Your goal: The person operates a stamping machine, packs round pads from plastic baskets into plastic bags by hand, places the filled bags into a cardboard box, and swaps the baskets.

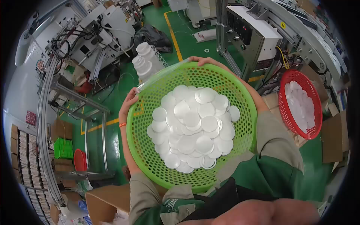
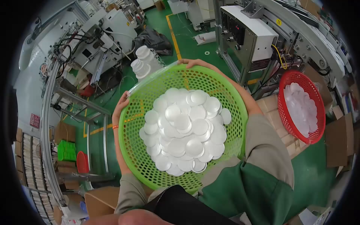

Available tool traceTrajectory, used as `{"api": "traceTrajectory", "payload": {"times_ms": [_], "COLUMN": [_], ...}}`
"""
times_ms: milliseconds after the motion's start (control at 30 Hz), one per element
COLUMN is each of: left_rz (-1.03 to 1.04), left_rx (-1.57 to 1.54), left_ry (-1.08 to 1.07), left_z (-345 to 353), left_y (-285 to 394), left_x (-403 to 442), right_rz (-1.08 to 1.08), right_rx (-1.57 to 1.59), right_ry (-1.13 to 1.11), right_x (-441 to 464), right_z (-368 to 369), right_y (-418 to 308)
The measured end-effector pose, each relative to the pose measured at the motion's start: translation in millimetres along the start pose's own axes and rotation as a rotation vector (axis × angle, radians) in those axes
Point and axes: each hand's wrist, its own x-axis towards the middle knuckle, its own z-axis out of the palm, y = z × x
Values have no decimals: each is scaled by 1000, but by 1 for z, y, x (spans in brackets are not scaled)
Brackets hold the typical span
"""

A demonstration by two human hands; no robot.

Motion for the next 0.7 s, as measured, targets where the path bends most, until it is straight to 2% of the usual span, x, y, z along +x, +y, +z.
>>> {"api": "traceTrajectory", "payload": {"times_ms": [67, 100, 133, 167, 267, 367, 433, 467, 500, 567, 600, 633, 700], "left_rz": [-66, -128, -201, -268, -412, -532, -496, -462, -479, -415, -392, -394, -432], "left_rx": [-45, -81, -194, -308, -316, -265, 71, 109, 96, 165, 116, 106, 74], "left_ry": [46, 84, 143, 203, 225, 22, 227, 67, 75, 241, 240, 254, 273], "left_z": [-1, -2, -5, -8, -46, -51, 3, -19, -19, -16, -19, -20, -21], "left_y": [-18, -30, -45, -60, -101, -110, -81, -102, -106, -121, -127, -133, -143], "left_x": [-1, -7, -12, -14, -10, -24, -34, -37, -41, -56, -61, -64, -72], "right_rz": [-44, -103, 58, 222, 308, 371, 393, 406, 428, 446, 433, 448, 313], "right_rx": [-19, -36, -62, -69, -178, -247, -334, -464, -591, -619, -669, -668, -477], "right_ry": [18, 60, 185, 306, 190, 85, 89, 156, 224, 210, 197, 186, 276], "right_x": [6, 8, 5, 1, -2, -3, -4, -6, -8, -9, -5, -5, -12], "right_z": [-56, -56, -58, -28, -41, -51, -59, -61, -62, -65, -62, -58, -50], "right_y": [28, 40, 43, 37, 59, 76, 87, 93, 99, 110, 110, 111, 124]}}
